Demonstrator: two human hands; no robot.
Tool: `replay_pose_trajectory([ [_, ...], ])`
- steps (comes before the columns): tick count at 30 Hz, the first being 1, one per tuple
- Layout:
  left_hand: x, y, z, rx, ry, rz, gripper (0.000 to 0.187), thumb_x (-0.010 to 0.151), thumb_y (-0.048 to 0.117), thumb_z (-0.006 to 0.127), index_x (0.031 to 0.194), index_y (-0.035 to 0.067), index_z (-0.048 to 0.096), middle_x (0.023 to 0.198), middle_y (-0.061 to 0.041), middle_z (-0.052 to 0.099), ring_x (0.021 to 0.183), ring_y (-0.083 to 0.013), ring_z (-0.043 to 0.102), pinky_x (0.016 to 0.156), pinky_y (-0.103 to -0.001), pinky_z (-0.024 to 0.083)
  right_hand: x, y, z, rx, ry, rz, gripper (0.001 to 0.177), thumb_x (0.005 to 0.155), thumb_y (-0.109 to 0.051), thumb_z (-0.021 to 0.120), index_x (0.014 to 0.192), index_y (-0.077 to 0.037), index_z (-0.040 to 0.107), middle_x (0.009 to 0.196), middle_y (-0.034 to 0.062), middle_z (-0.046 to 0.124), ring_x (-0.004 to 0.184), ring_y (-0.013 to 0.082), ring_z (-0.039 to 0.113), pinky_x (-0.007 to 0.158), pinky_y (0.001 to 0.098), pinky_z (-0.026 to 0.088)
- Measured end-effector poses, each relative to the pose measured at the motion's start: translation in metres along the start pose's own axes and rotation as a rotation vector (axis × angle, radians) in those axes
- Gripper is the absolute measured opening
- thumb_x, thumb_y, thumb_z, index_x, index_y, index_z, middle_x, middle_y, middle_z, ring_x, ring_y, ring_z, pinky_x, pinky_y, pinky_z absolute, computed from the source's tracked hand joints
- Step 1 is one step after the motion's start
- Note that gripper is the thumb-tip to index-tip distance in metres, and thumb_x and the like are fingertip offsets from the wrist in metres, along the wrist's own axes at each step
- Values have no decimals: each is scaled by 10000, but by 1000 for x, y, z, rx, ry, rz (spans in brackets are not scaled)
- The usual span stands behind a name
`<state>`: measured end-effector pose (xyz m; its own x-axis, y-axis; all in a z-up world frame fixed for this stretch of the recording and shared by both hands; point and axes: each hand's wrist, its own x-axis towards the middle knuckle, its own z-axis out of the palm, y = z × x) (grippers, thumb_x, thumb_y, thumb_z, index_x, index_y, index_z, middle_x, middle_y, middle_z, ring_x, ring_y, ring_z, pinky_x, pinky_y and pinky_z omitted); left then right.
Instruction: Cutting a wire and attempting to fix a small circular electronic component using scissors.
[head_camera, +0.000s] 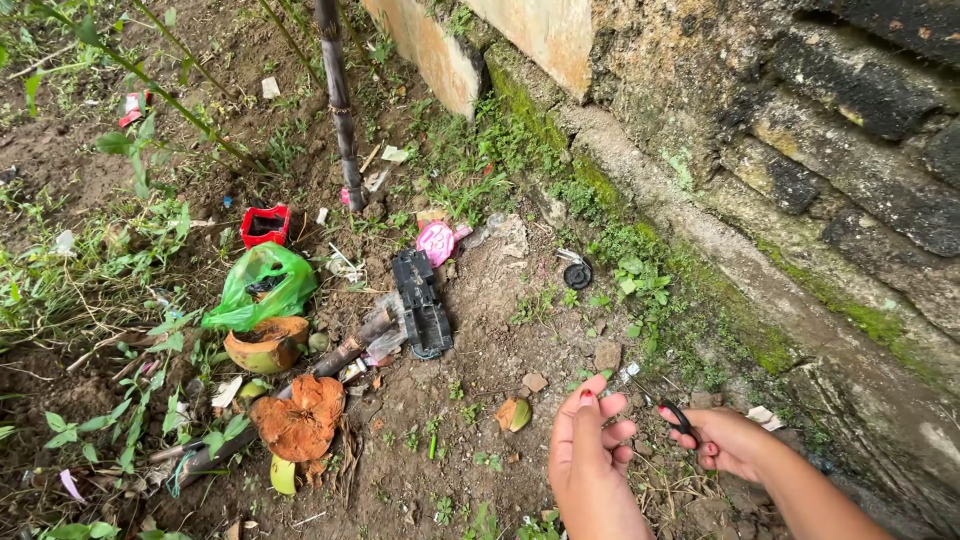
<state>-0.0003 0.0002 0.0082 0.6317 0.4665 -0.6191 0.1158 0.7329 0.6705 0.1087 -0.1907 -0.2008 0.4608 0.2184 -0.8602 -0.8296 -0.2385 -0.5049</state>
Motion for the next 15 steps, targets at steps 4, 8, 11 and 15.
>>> replay_pose_trajectory([
  [4,-1,1,1,-11,5,-11,324,946,277,593,1170,105,752,861,-3,756,646,-48,580,594,-212,407,1,2,-17,-92,-43,-38,367,849,-421,763,742,-104,611,585,-29,554,465,86,353,475,273,304],
  [8,-3,2,2,-4,13,-11,326,943,279,593,1169,108,755,856,1,756,653,-48,583,609,-216,406,13,3,-32,-137,133,31,576,855,-659,637,714,-107,555,536,-39,449,438,100,302,444,276,283],
  [11,-3,1,3,17,21,-20,323,956,305,605,1164,114,760,854,8,757,657,-48,584,621,-219,409,24,2,-42,-166,239,39,605,854,-689,610,681,-116,518,523,-42,404,425,109,275,424,286,263],
  [15,1,-4,1,5,20,-8,329,943,287,597,1158,105,767,846,-1,751,655,-53,578,619,-224,406,32,-1,-46,-193,257,53,618,874,-659,642,635,-116,465,515,-53,355,413,101,252,418,283,260],
])
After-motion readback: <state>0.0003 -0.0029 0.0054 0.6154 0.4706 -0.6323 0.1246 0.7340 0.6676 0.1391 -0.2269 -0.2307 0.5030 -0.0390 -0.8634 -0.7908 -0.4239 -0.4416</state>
